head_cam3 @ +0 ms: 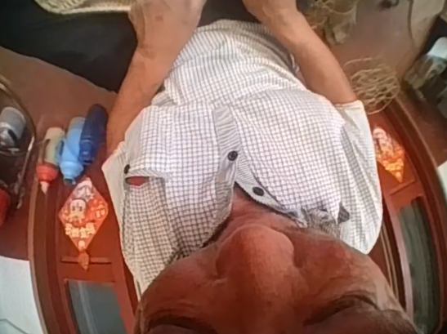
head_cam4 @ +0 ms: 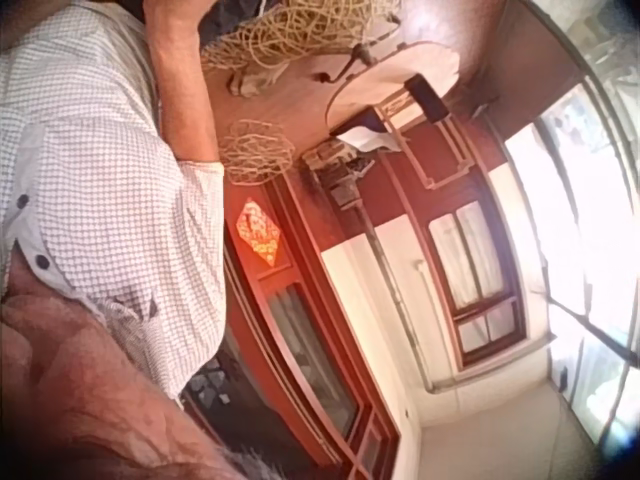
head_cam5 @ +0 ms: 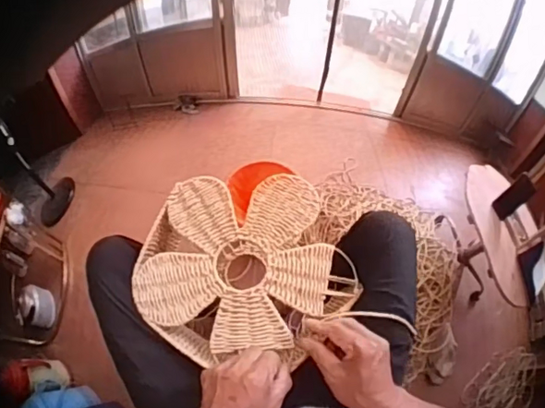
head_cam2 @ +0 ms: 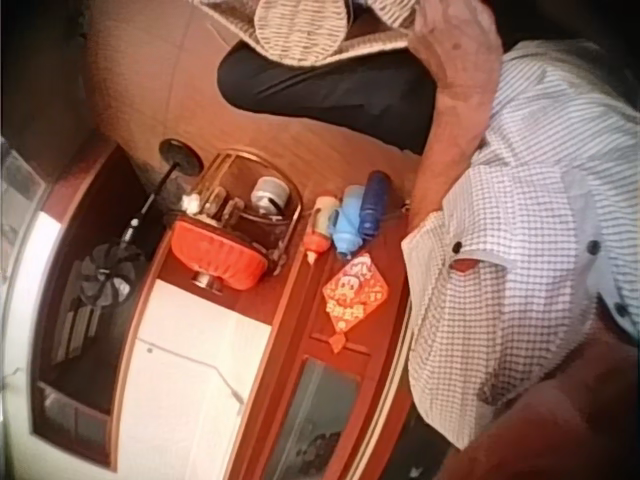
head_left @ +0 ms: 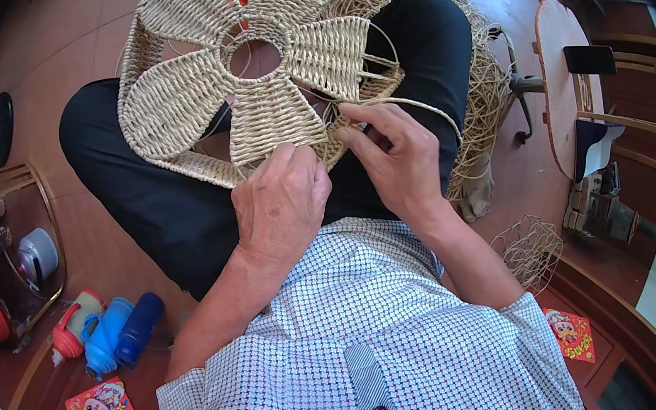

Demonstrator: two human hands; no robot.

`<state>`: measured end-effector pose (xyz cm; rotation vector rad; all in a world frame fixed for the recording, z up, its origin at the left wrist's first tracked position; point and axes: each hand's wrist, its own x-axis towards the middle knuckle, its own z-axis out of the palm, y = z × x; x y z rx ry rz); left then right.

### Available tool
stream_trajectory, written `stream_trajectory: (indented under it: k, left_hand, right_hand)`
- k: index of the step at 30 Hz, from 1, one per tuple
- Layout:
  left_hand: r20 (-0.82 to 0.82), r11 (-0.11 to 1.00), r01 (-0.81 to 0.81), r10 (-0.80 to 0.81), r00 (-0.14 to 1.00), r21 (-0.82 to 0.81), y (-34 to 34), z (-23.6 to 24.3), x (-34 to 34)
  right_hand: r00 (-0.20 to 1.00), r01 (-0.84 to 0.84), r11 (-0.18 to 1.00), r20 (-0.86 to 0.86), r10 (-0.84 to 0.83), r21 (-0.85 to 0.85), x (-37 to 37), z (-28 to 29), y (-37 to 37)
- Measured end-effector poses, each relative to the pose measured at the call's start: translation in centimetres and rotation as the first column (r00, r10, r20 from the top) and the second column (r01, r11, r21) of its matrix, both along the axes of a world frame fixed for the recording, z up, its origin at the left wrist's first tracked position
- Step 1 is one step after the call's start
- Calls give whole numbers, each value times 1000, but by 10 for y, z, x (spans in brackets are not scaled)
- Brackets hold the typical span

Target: The person is weaving a decorative flower shape using straw or rattan strips, including cutting and tying off sections.

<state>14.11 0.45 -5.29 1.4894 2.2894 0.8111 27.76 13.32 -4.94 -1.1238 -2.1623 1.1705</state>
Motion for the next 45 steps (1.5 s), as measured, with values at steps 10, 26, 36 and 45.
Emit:
stream_trajectory:
  k: [10, 26, 36, 45]
  left_hand:
    - [19, 1000, -13, 12, 1000, 20, 0, -3, 1]
    - [35, 999, -25, 23, 999, 37, 1, -4, 1]
    - [34, 999, -29, 28, 999, 18, 2, -7, 2]
    - [48, 999, -33, 34, 998, -9, 0, -7, 0]
  right_hand:
    - [991, -93, 989, 108, 80, 117, -9, -12, -1]
    - [937, -276, 961, 228, 265, 19, -2, 17, -1]
    - [871, -425, 904, 249, 424, -52, -7, 11, 21]
    - [943, -265, 952, 162, 289, -156, -8, 5, 4]
